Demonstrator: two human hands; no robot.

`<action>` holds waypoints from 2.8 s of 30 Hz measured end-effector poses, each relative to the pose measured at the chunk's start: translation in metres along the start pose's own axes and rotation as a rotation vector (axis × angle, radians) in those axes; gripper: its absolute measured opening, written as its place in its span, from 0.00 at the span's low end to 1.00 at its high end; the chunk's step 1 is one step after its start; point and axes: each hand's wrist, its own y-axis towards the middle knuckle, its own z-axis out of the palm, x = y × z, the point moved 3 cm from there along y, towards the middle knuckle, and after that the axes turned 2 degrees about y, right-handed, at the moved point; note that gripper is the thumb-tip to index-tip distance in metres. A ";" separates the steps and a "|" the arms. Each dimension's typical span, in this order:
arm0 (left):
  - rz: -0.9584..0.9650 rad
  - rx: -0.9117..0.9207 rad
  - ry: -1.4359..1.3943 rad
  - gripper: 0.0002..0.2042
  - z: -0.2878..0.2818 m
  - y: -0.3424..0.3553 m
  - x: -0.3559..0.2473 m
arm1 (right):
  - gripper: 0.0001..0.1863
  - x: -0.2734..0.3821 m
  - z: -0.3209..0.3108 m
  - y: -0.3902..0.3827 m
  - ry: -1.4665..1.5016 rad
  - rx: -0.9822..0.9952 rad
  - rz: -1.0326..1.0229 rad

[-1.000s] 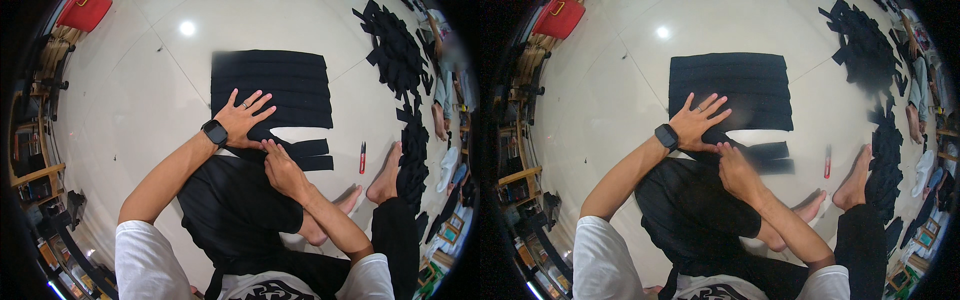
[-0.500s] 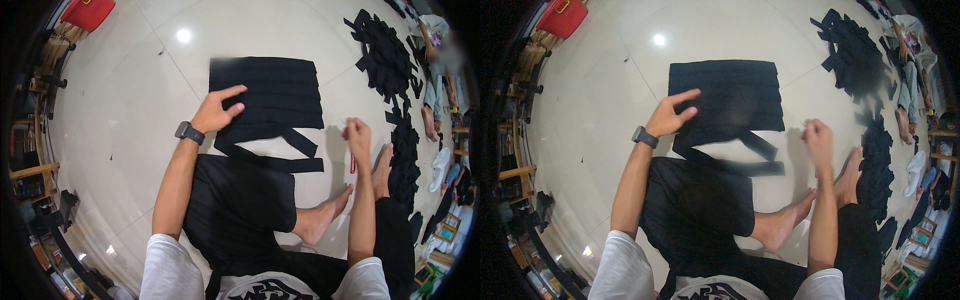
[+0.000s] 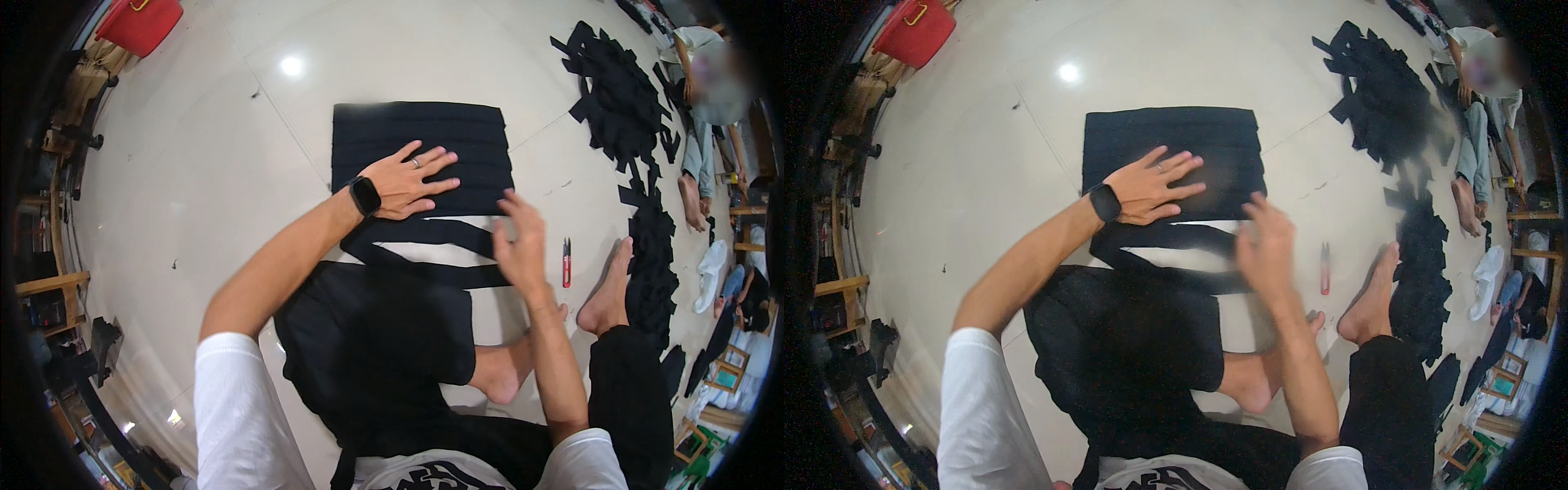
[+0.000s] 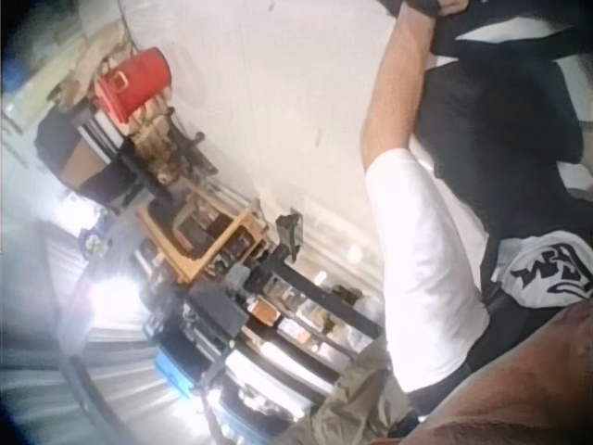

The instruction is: The person sits on the floor and uses a utility knife to cut strips from a folded piece of black fabric. They repeatedly align the fabric, cut a strip, and set it aside, accumulating a pile of cut pieces.

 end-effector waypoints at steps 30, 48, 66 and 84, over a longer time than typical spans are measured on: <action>-0.994 0.054 -0.273 0.55 0.010 0.011 -0.049 | 0.23 -0.118 -0.033 0.026 -0.607 0.008 0.358; -0.262 -0.236 -0.562 0.20 0.001 0.071 -0.028 | 0.14 -0.128 -0.061 -0.063 0.180 0.048 0.730; -0.299 -0.023 -0.794 0.10 0.017 0.071 -0.013 | 0.18 0.003 0.052 -0.016 1.049 0.186 1.195; -0.321 -0.049 -0.876 0.10 0.023 0.075 -0.009 | 0.17 -0.001 0.057 -0.008 1.079 0.165 1.182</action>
